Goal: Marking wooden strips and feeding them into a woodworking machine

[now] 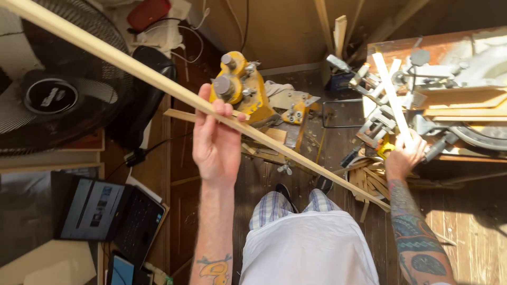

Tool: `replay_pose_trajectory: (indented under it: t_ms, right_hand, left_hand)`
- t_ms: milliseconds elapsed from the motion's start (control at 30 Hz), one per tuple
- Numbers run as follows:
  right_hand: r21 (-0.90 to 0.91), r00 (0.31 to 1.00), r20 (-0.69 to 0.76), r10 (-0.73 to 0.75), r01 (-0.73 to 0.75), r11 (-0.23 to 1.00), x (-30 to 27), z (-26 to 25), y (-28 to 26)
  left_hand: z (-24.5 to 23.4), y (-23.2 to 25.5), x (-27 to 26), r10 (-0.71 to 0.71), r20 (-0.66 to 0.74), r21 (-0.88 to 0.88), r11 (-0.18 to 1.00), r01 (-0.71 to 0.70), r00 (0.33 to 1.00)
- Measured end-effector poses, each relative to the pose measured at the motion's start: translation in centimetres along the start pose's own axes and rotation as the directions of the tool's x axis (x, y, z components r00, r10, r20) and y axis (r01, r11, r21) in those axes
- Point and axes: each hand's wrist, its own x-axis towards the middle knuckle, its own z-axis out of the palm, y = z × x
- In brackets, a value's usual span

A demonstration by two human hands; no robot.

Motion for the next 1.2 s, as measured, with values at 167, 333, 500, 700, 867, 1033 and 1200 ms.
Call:
replay_pose_trajectory:
  t_ms: [167, 333, 500, 700, 867, 1033, 1200]
  right_hand:
    - [0.408, 0.975, 0.083, 0.208, -0.224, 0.885, 0.8, -1.6, -0.7]
    - [0.319, 0.984, 0.074, 0.165, -0.180, 0.930, 0.5, -0.6, 0.6]
    - [0.508, 0.964, 0.048, 0.260, -0.248, 0.825, 1.7, -7.9, -2.9]
    - [0.664, 0.521, 0.737, -0.430, -0.443, 0.602, 0.3, -20.9, -12.1]
    - [0.703, 0.570, 0.676, -0.467, -0.309, 0.640, -3.6, -18.1, -11.5]
    - [0.726, 0.595, 0.648, -0.475, -0.297, 0.619, -5.5, -17.5, -11.9]
    - [0.715, 0.719, 0.603, -0.345, -0.296, 0.633, -7.1, -19.9, -12.0]
  left_hand:
    - [-0.7, -0.1, -0.3, 0.022, -0.021, 0.034, 0.999, -0.022, 1.000]
    - [-1.3, -0.1, -0.7, 0.031, -0.061, 0.021, 0.999, -0.030, 0.998]
    - [-1.7, 0.4, -0.9, 0.050, -0.123, 0.025, 0.999, -0.047, 0.991]
    - [-3.9, 0.6, -0.8, 0.076, -0.108, 0.108, 0.992, -0.065, 0.991]
    - [-3.8, 1.8, -1.7, 0.069, -0.109, 0.070, 0.996, -0.061, 0.992]
    - [-3.4, 4.0, -2.1, 0.085, -0.093, 0.083, 0.994, -0.078, 0.992]
    - [-5.0, 6.3, -2.8, 0.125, -0.092, 0.096, 0.989, -0.116, 0.988]
